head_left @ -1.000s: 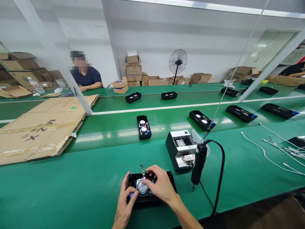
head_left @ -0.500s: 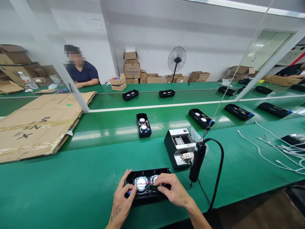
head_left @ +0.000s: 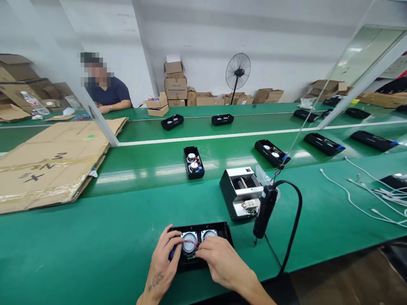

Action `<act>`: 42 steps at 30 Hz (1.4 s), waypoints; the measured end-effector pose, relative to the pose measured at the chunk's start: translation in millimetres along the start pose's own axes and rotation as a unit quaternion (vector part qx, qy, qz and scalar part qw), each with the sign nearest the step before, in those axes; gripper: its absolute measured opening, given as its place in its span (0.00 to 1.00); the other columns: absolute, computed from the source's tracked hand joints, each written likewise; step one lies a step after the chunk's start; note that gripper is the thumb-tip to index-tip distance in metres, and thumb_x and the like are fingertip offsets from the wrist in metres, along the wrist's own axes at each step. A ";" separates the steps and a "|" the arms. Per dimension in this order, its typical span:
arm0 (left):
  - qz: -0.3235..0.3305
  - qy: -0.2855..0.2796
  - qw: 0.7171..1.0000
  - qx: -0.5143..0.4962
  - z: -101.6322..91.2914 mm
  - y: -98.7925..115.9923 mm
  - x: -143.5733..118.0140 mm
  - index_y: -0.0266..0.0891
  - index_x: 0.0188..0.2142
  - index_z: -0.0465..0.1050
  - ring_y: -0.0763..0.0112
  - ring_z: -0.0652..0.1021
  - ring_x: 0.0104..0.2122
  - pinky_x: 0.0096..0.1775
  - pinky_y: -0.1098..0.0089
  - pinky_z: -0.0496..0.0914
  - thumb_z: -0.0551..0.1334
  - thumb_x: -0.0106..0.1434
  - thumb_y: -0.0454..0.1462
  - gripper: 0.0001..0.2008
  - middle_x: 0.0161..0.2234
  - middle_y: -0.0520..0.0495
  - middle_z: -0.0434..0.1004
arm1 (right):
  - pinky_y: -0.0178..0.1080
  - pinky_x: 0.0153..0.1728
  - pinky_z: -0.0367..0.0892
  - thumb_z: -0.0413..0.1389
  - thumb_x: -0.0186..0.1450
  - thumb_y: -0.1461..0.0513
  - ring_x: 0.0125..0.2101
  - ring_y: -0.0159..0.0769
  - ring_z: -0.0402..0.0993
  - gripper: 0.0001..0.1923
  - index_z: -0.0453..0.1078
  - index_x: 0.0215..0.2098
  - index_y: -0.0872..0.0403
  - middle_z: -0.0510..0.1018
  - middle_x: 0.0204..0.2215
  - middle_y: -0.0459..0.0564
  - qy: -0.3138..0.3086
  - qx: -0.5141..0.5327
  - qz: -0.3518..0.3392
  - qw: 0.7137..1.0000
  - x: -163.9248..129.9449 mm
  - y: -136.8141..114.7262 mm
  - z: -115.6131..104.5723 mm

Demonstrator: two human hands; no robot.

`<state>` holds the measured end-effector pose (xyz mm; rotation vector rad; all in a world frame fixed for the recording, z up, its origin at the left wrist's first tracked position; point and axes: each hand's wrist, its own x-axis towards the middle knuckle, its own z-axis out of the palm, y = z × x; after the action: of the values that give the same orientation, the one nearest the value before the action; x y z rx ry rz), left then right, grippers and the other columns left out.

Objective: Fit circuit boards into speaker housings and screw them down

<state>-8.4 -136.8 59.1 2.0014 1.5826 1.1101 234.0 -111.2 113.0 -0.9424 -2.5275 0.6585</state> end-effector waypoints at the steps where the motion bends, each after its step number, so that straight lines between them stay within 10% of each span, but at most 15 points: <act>1: -0.014 -0.003 1.000 -0.012 -2.0 -2.9 -2.1 0.50 0.47 0.79 0.51 0.76 0.64 0.60 0.45 0.77 0.60 0.73 0.41 0.08 0.54 0.46 0.82 | 0.43 0.41 0.73 0.54 0.67 0.73 0.37 0.42 0.80 0.16 0.80 0.43 0.51 0.87 0.38 0.50 0.011 0.026 0.009 1.000 -1.0 1.3 -0.5; 10: -0.098 -0.058 0.986 -0.120 -6.8 -28.2 -15.0 0.52 0.68 0.66 0.38 0.66 0.71 0.65 0.39 0.68 0.80 0.52 0.47 0.46 0.73 0.36 0.60 | 0.37 0.35 0.74 0.61 0.66 0.60 0.38 0.40 0.80 0.05 0.79 0.37 0.52 0.83 0.39 0.51 0.232 0.417 0.213 0.852 -5.6 32.3 -1.8; 23: -0.045 -0.029 0.993 -0.102 10.5 -48.1 -24.0 0.51 0.66 0.69 0.37 0.70 0.68 0.62 0.39 0.71 0.78 0.54 0.53 0.43 0.71 0.34 0.64 | 0.38 0.28 0.72 0.51 0.77 0.65 0.27 0.37 0.78 0.11 0.76 0.47 0.50 0.88 0.38 0.52 0.300 0.097 -0.087 0.945 -20.1 -22.0 40.6; 30: -0.025 -0.020 0.995 -0.096 15.0 -58.2 -25.4 0.50 0.66 0.69 0.38 0.71 0.67 0.62 0.40 0.73 0.75 0.56 0.58 0.42 0.71 0.34 0.63 | 0.37 0.26 0.71 0.50 0.78 0.64 0.26 0.36 0.78 0.11 0.75 0.47 0.49 0.88 0.39 0.52 0.323 0.091 -0.061 0.940 -22.1 -26.3 55.5; 36: -0.050 -0.033 0.996 -0.071 11.7 -47.9 -26.0 0.50 0.65 0.69 0.38 0.70 0.68 0.62 0.40 0.72 0.78 0.54 0.50 0.42 0.71 0.34 0.63 | 0.44 0.45 0.78 0.52 0.74 0.70 0.41 0.41 0.81 0.13 0.74 0.48 0.49 0.86 0.40 0.52 0.351 0.164 0.010 0.922 -20.2 -21.3 27.5; 42: 0.024 -0.030 0.999 0.010 -3.3 -14.9 -21.3 0.50 0.65 0.66 0.41 0.64 0.72 0.63 0.41 0.72 0.72 0.63 0.38 0.33 0.77 0.37 0.50 | 0.43 0.39 0.73 0.50 0.73 0.72 0.39 0.41 0.78 0.15 0.75 0.49 0.53 0.84 0.40 0.52 0.159 -0.002 -0.046 0.986 -9.2 -4.6 -4.0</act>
<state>-22.0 -152.7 43.3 2.0764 1.5302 1.0454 240.0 -119.3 117.2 -0.8494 -2.2736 0.4369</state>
